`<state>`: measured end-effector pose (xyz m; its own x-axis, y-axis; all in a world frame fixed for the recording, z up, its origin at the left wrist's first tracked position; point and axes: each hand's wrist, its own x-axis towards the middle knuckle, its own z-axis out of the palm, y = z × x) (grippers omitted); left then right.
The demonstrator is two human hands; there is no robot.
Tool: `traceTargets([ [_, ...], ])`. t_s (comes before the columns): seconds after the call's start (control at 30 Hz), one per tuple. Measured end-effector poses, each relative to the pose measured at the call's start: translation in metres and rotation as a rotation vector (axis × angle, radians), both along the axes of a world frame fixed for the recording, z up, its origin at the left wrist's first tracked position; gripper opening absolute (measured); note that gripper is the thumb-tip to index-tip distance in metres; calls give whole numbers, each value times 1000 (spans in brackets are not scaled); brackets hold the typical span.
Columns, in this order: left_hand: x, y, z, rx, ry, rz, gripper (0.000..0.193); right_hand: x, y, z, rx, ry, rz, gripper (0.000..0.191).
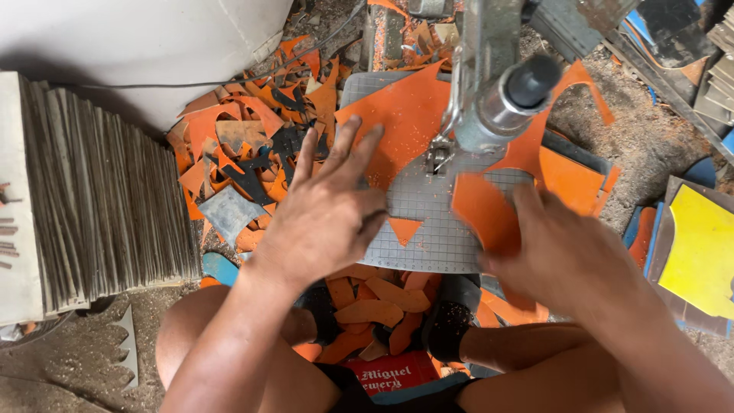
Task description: The person uses a band saw to cut orange rubber sheets into specific shapes. They guide the material through the blade, following pre-drawn outlines, and remove the cut pieces as they finish.
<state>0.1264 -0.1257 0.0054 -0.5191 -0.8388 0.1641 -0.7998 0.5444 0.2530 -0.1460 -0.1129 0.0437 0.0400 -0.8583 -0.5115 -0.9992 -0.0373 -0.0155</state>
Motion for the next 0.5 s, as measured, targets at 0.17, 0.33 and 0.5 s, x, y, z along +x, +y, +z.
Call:
traceTargets([
  [0.17, 12, -24, -15, 103, 165, 2, 93, -5, 23, 7, 320, -77, 141, 76],
  [0.33, 4, -12, -9, 132, -19, 101, 86, 0, 15, -14, -213, -420, 251, 24],
  [0.5, -6, 10, -5, 35, -16, 86, 48, 11, 8, -36, -404, -646, 325, 22],
])
